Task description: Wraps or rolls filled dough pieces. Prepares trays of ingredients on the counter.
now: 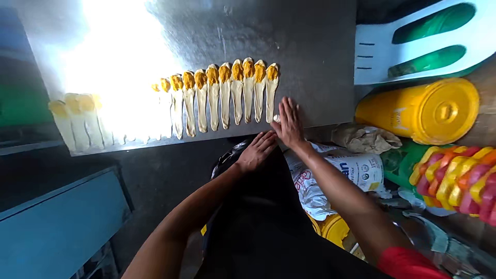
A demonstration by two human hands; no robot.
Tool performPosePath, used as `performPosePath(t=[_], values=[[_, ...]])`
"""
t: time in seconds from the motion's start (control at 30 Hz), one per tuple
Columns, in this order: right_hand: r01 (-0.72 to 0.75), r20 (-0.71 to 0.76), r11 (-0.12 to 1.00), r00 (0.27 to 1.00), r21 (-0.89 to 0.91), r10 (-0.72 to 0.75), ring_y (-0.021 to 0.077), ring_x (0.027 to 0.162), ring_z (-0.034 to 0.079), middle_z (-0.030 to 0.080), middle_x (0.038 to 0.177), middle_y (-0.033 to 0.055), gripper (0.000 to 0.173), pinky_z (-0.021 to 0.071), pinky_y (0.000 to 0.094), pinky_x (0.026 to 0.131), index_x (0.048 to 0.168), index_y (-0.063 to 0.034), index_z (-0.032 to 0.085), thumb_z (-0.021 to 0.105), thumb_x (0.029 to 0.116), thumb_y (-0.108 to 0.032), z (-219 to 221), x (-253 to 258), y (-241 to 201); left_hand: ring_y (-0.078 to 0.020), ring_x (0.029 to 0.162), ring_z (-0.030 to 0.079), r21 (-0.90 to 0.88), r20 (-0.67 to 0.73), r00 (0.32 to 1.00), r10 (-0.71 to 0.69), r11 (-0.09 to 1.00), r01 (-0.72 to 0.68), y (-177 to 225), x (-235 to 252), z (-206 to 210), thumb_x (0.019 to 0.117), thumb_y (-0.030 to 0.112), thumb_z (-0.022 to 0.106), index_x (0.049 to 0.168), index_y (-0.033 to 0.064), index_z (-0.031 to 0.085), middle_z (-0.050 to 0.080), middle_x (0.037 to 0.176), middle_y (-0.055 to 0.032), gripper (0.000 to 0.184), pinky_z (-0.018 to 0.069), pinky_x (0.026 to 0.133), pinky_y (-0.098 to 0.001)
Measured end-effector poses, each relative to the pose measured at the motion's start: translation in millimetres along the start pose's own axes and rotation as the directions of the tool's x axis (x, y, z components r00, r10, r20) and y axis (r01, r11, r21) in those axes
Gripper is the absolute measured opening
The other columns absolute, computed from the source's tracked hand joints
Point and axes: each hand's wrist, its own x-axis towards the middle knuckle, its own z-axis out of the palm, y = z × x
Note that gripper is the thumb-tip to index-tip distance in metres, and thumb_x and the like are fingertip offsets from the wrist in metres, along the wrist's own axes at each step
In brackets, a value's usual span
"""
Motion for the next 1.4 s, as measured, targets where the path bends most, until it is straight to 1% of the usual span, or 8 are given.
performPosePath(t=[0.13, 0.27, 0.37, 0.5, 0.63, 0.77, 1.07, 1.4], values=[[-0.012, -0.119, 0.999, 0.993, 0.036, 0.017, 0.0264, 0.148, 0.042, 0.054, 0.153, 0.0104, 0.048, 0.0349, 0.0497, 0.123, 0.149, -0.0097, 0.053, 0.053, 0.1052, -0.029, 6.8, -48.4, -14.5, -0.0219, 0.124, 0.063, -0.328, -0.164, 0.865, -0.475, 0.853, 0.406, 5.9, -14.1, -44.6, 0.0971, 0.000, 0.052, 0.140, 0.0051, 0.059, 0.060, 0.140, -0.0120, 0.044, 0.0550, 0.104, -0.0414], [-0.250, -0.118, 0.954, 0.955, 0.167, 0.271, 0.0277, 0.102, 0.068, 0.071, 0.106, 0.0106, 0.027, 0.0560, 0.0485, 0.089, 0.118, -0.0130, 0.073, 0.070, 0.0930, -0.022, -27.3, -17.7, -38.6, -0.0188, 0.114, 0.069, -0.732, -0.078, 0.660, -0.748, 0.492, 0.471, -6.1, 21.0, -68.9, 0.1075, 0.020, 0.053, 0.150, 0.0077, 0.045, 0.067, 0.133, -0.0099, 0.045, 0.0593, 0.098, -0.0418], [-0.200, 0.017, 0.882, 0.977, 0.427, 0.214, 0.0226, 0.106, 0.068, 0.071, 0.111, 0.0073, 0.030, 0.0558, 0.0474, 0.095, 0.118, -0.0119, 0.073, 0.076, 0.0885, -0.019, -63.6, 22.1, -50.5, -0.0222, 0.118, 0.067, -0.937, 0.115, 0.700, -0.705, 0.158, 0.312, -16.1, 55.8, -83.9, 0.1096, 0.025, 0.049, 0.153, 0.0112, 0.044, 0.060, 0.143, -0.0095, 0.045, 0.0585, 0.097, -0.0452], [-0.087, 0.071, 0.829, 0.996, 0.553, 0.057, 0.0236, 0.123, 0.060, 0.065, 0.131, 0.0076, 0.041, 0.0505, 0.0465, 0.105, 0.127, -0.0116, 0.072, 0.074, 0.0947, -0.036, -99.1, 82.9, -20.1, -0.0233, 0.099, 0.071, -0.960, 0.279, 0.738, -0.614, -0.171, 0.220, -28.8, 99.1, -110.0, 0.1120, 0.029, 0.040, 0.145, 0.0097, 0.052, 0.070, 0.120, -0.0137, 0.040, 0.0598, 0.090, -0.0433], [-0.222, -0.057, 0.843, 0.957, 0.491, 0.285, 0.0203, 0.104, 0.068, 0.069, 0.114, 0.0114, 0.029, 0.0576, 0.0388, 0.093, 0.125, -0.0090, 0.073, 0.060, 0.1031, -0.023, -88.0, 150.2, 34.1, -0.0168, 0.077, 0.071, -0.849, 0.141, 0.674, -0.725, 0.262, 0.459, -73.2, 152.6, -136.3, 0.0981, 0.017, 0.071, 0.120, 0.0013, 0.067, 0.073, 0.100, -0.0102, 0.027, 0.0626, 0.073, -0.0361], [-0.311, 0.065, 0.891, 0.949, 0.331, 0.308, 0.0255, 0.104, 0.067, 0.069, 0.112, 0.0102, 0.033, 0.0568, 0.0464, 0.089, 0.120, -0.0132, 0.076, 0.061, 0.1023, -0.036, -63.4, 197.7, 39.6, -0.0219, 0.098, 0.070, -0.221, -0.055, 0.723, -0.688, 0.715, 0.663, -119.9, 197.5, -154.3, 0.0960, 0.026, 0.067, 0.103, 0.0134, 0.076, 0.072, 0.106, -0.0057, 0.017, 0.0582, 0.088, -0.0490], [-0.388, 0.317, 0.854, 0.905, 0.348, 0.282, 0.0275, 0.105, 0.065, 0.067, 0.110, 0.0101, 0.018, 0.0564, 0.0494, 0.085, 0.105, -0.0124, 0.074, 0.074, 0.0914, -0.024, -57.6, 228.0, 38.4, -0.0300, 0.098, 0.069, 0.049, 0.141, 0.789, -0.598, 0.800, 0.597, -143.4, 239.9, -149.8, 0.0972, 0.018, 0.062, 0.116, 0.0156, 0.073, 0.065, 0.116, -0.0108, 0.022, 0.0589, 0.081, -0.0531], [-0.144, 0.028, 0.833, 0.988, 0.535, 0.153, 0.0199, 0.106, 0.067, 0.070, 0.111, 0.0080, 0.019, 0.0566, 0.0403, 0.094, 0.112, -0.0088, 0.073, 0.072, 0.0925, -0.011, -41.1, 199.3, 52.1, -0.0303, 0.102, 0.067, 0.112, 0.152, 0.848, -0.508, 0.861, 0.496, -145.1, 244.7, -129.3, 0.0956, 0.014, 0.065, 0.106, 0.0150, 0.075, 0.060, 0.126, -0.0121, 0.015, 0.0598, 0.080, -0.0501]])
